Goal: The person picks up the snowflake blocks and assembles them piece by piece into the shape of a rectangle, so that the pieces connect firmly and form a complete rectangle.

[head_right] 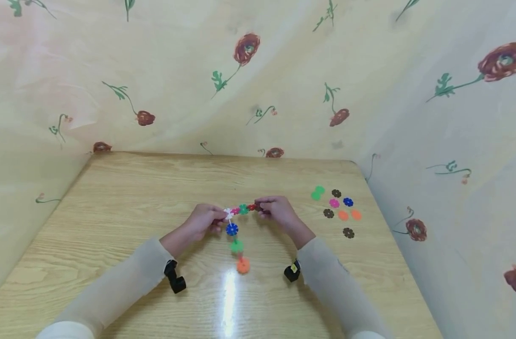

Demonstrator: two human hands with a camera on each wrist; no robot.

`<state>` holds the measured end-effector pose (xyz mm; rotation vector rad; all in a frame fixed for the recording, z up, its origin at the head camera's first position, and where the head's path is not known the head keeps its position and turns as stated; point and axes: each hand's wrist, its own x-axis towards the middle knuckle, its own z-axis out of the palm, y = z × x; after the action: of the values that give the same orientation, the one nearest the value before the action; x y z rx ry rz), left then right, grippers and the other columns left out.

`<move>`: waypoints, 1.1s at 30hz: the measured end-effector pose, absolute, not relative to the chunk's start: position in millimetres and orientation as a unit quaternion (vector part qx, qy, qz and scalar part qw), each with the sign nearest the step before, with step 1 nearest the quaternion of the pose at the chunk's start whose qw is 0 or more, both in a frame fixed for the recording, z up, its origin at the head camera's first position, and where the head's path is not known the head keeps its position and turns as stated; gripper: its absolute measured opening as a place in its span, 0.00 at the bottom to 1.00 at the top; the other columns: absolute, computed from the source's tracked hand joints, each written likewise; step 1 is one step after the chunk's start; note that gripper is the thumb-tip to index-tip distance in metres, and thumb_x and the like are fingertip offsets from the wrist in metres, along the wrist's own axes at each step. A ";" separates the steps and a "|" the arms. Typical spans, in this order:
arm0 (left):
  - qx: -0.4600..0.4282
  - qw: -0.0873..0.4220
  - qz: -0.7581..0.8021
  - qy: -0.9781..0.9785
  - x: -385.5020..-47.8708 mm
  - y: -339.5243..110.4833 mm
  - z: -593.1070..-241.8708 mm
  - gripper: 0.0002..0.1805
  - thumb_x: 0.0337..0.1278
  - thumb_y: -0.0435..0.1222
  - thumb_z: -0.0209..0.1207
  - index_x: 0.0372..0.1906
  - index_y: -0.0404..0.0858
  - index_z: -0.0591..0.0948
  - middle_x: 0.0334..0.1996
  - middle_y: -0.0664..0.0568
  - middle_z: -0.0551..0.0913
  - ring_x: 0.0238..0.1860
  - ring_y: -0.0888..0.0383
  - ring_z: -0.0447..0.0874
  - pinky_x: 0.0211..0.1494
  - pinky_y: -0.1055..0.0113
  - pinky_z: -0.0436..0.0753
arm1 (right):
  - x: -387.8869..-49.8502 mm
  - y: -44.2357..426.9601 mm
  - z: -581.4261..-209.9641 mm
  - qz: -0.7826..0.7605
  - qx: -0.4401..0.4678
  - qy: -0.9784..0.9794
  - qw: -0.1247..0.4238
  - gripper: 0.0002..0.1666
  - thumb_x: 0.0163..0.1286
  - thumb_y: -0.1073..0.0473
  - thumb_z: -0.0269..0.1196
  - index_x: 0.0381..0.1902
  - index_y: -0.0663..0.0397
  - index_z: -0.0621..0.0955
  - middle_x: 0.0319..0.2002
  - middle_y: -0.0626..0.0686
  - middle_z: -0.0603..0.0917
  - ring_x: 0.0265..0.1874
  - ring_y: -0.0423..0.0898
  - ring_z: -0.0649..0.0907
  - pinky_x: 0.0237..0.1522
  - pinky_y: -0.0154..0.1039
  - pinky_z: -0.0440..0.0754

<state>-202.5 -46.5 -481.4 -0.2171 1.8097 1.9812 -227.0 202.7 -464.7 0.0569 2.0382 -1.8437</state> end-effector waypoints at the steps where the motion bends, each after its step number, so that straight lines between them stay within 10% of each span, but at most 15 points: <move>1: -0.075 0.228 0.719 0.652 -201.3 -47.2 -481.7 0.07 0.66 0.28 0.60 0.44 0.27 0.83 0.28 0.46 0.85 0.23 0.61 0.78 0.25 0.72 0.81 | -228.5 202.3 -463.6 -0.652 0.020 0.731 0.199 0.20 0.78 0.69 0.51 0.63 0.75 0.75 0.48 0.61 0.82 0.34 0.44 0.83 0.38 0.32 0.85; 10: -0.068 0.276 0.725 0.627 -182.8 -45.7 -488.4 0.13 0.64 0.24 0.59 0.51 0.26 0.76 0.32 0.40 0.87 0.22 0.60 0.82 0.26 0.70 0.85 | -242.7 196.1 -459.6 -0.623 -0.005 0.747 0.231 0.19 0.78 0.67 0.54 0.61 0.73 0.77 0.41 0.57 0.84 0.32 0.44 0.82 0.37 0.34 0.85; 25: 0.111 0.298 0.527 0.788 -165.4 -71.4 -476.2 0.18 0.68 0.46 0.62 0.31 0.35 0.87 0.26 0.46 0.87 0.20 0.56 0.82 0.20 0.67 0.80 | -239.5 168.3 -458.4 -0.590 -0.081 0.736 0.322 0.16 0.78 0.67 0.53 0.56 0.72 0.80 0.39 0.57 0.84 0.29 0.43 0.80 0.30 0.33 0.80; 33: 0.006 0.279 0.625 0.729 -188.7 -63.2 -475.8 0.15 0.70 0.39 0.59 0.40 0.29 0.85 0.29 0.46 0.86 0.22 0.59 0.81 0.21 0.69 0.80 | -232.4 151.4 -466.3 -0.574 -0.126 0.736 0.335 0.15 0.76 0.68 0.56 0.55 0.73 0.81 0.36 0.55 0.84 0.28 0.44 0.81 0.29 0.34 0.79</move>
<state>-188.7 -63.2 -475.8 0.0149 1.9554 1.6764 -232.4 151.4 -466.3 -0.3292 1.9204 -1.4980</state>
